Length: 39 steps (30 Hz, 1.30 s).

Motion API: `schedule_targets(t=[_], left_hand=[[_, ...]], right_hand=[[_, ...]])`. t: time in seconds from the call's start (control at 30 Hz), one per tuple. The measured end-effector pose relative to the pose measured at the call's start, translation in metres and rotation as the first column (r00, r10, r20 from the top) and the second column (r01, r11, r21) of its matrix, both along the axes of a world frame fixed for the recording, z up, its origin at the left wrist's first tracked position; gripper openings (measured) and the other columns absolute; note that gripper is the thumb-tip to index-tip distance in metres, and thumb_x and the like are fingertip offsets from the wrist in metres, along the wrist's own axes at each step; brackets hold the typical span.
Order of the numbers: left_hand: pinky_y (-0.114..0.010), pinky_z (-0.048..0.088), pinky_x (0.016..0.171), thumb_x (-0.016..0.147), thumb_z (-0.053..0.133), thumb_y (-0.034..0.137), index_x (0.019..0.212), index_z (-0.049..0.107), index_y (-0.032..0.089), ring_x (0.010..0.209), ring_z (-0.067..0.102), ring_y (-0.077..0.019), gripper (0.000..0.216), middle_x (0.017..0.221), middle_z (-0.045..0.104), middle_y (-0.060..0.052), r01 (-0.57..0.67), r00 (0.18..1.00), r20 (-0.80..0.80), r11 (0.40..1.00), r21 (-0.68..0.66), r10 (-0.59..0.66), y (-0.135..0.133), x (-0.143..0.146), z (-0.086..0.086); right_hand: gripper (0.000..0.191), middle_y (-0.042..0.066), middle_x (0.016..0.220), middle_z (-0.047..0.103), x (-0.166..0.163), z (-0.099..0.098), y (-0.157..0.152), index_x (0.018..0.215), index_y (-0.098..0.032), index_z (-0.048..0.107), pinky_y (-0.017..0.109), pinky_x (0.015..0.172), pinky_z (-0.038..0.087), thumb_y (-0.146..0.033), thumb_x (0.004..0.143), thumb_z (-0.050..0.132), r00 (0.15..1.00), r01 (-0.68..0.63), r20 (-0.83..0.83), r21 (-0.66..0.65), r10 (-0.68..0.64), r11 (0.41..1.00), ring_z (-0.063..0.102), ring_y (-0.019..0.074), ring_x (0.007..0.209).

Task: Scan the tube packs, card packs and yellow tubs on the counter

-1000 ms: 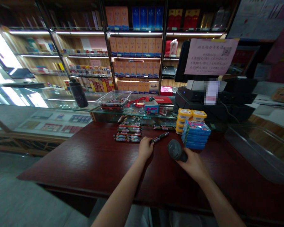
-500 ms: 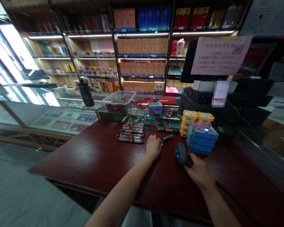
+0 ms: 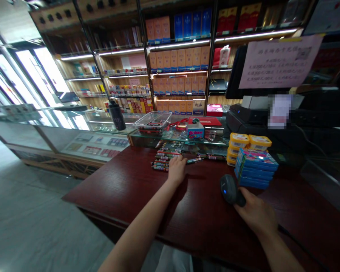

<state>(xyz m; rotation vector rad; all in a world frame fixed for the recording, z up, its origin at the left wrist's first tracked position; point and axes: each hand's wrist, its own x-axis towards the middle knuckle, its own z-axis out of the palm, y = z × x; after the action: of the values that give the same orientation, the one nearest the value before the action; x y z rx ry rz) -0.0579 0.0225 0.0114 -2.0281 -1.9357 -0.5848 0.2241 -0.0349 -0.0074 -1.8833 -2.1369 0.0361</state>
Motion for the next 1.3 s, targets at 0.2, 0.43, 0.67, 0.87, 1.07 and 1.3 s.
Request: schedule_targets(t=[0.2,0.43,0.67,0.87,1.07,1.3], left_hand=[[-0.036,0.036,0.084,0.085,0.049,0.022,0.105,0.066,0.026,0.101,0.047,-0.0237,0.027,0.11,0.061,-0.006,-0.176,0.984,-0.007,0.984,-0.009,0.176,-0.015,-0.071,0.013],[-0.033,0.037,0.089,0.086,0.049,0.021,0.109,0.067,0.028,0.102,0.049,-0.0219,0.031,0.113,0.062,-0.004,-0.166,0.986,0.013,0.986,-0.011,0.166,-0.005,-0.1,-0.004],[-0.034,0.039,0.095,0.086,0.048,0.02,0.116,0.065,0.025,0.109,0.049,-0.0225,0.034,0.118,0.06,-0.007,-0.176,0.982,0.077,0.982,0.072,0.17,0.0,-0.102,-0.025],[-0.035,0.039,0.098,0.089,0.045,0.022,0.118,0.063,0.024,0.111,0.048,-0.0237,0.034,0.117,0.059,-0.008,-0.192,0.98,0.075,0.974,0.124,0.183,-0.002,-0.1,-0.028],[-0.039,0.039,0.096,0.088,0.045,0.021,0.121,0.06,0.025,0.109,0.047,-0.0252,0.036,0.117,0.056,-0.009,-0.15,0.988,0.061,0.972,0.182,0.141,0.004,-0.076,-0.019],[-0.036,0.035,0.102,0.089,0.04,0.018,0.123,0.057,0.025,0.114,0.044,-0.0215,0.038,0.12,0.054,-0.007,0.139,0.989,0.028,0.982,0.125,-0.144,0.041,-0.004,-0.015]], right_hand=[[0.027,0.002,0.096,0.071,-0.002,0.0,-0.001,0.107,-0.029,0.057,0.031,0.061,0.037,-0.04,0.089,0.04,1.0,0.011,-0.014,-0.023,-0.011,1.0,0.067,0.0233,0.081],[0.03,0.002,0.1,0.07,0.0,0.001,0.0,0.109,-0.03,0.056,0.033,0.061,0.038,-0.043,0.088,0.038,1.0,0.009,-0.018,-0.063,-0.01,0.998,0.066,0.0256,0.082],[0.033,0.005,0.1,0.07,0.0,0.005,-0.001,0.11,-0.029,0.056,0.033,0.061,0.038,-0.044,0.088,0.037,0.999,0.004,-0.037,-0.08,-0.007,0.997,0.067,0.0259,0.083],[0.03,0.003,0.097,0.071,-0.004,0.003,-0.001,0.11,-0.03,0.057,0.033,0.061,0.038,-0.041,0.088,0.04,0.999,0.041,-0.025,-0.042,-0.042,0.998,0.067,0.0254,0.082],[0.023,0.001,0.091,0.071,-0.002,0.001,0.002,0.103,-0.03,0.058,0.03,0.057,0.036,-0.038,0.087,0.045,1.0,0.019,-0.022,-0.009,-0.019,1.0,0.067,0.0228,0.077],[0.025,0.001,0.095,0.07,-0.003,0.002,0.005,0.107,-0.029,0.058,0.029,0.058,0.036,-0.038,0.086,0.048,1.0,0.023,-0.011,-0.036,-0.024,0.999,0.066,0.0221,0.08]])
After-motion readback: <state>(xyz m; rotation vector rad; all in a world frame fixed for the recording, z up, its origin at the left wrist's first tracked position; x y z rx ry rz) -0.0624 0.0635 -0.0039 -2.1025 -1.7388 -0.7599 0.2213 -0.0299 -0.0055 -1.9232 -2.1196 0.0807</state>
